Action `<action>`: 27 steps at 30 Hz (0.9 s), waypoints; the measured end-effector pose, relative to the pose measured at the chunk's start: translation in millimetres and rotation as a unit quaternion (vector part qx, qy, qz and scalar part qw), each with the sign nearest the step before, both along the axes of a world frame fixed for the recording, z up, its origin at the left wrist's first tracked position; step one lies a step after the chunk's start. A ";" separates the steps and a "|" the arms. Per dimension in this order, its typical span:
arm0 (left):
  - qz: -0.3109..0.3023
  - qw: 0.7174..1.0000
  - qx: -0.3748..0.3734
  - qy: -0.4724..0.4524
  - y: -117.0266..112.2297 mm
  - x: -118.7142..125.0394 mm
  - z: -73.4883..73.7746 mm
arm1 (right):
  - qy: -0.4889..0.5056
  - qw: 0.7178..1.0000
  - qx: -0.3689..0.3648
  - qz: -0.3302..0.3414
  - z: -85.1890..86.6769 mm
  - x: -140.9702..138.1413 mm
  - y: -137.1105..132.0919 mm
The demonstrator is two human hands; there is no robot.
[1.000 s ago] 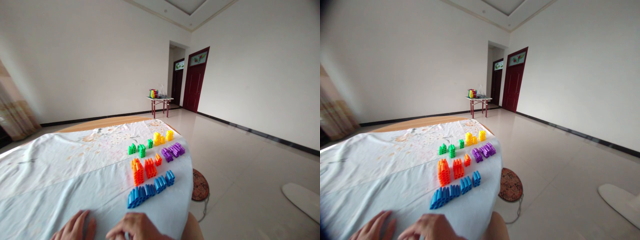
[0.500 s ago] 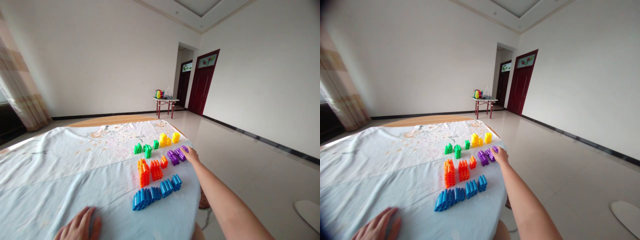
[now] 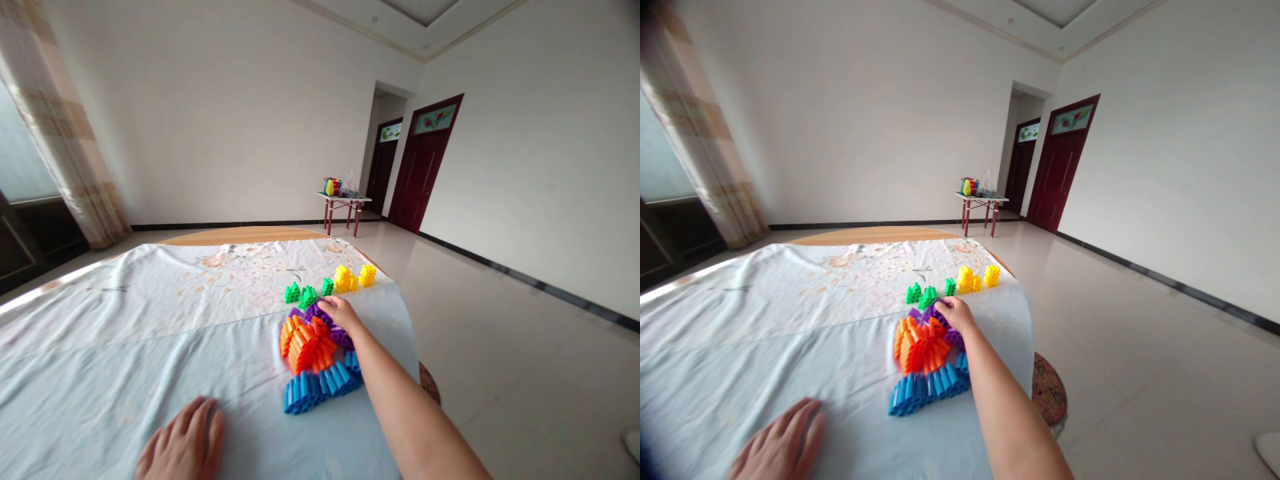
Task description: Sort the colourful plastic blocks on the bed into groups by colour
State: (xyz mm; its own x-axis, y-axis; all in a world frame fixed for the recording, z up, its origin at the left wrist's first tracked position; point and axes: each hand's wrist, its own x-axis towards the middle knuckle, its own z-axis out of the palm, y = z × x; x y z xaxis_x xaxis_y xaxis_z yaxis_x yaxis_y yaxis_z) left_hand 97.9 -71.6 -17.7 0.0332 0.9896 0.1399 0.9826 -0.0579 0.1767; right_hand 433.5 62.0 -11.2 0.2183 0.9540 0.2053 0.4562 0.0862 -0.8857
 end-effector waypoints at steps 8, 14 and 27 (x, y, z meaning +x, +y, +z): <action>-0.010 0.999 0.005 -0.036 -4.0 -4.4 -4.9 | 0.001 0.994 -0.001 0.105 28.5 -108.4 8.8; -0.011 0.997 0.029 -0.070 -3.7 -4.0 -6.4 | -0.016 0.980 0.073 0.183 63.0 -109.6 -13.2; -0.153 0.975 0.082 -0.139 -5.6 13.6 -14.0 | -0.176 0.980 0.077 -0.056 -11.9 -13.8 -118.4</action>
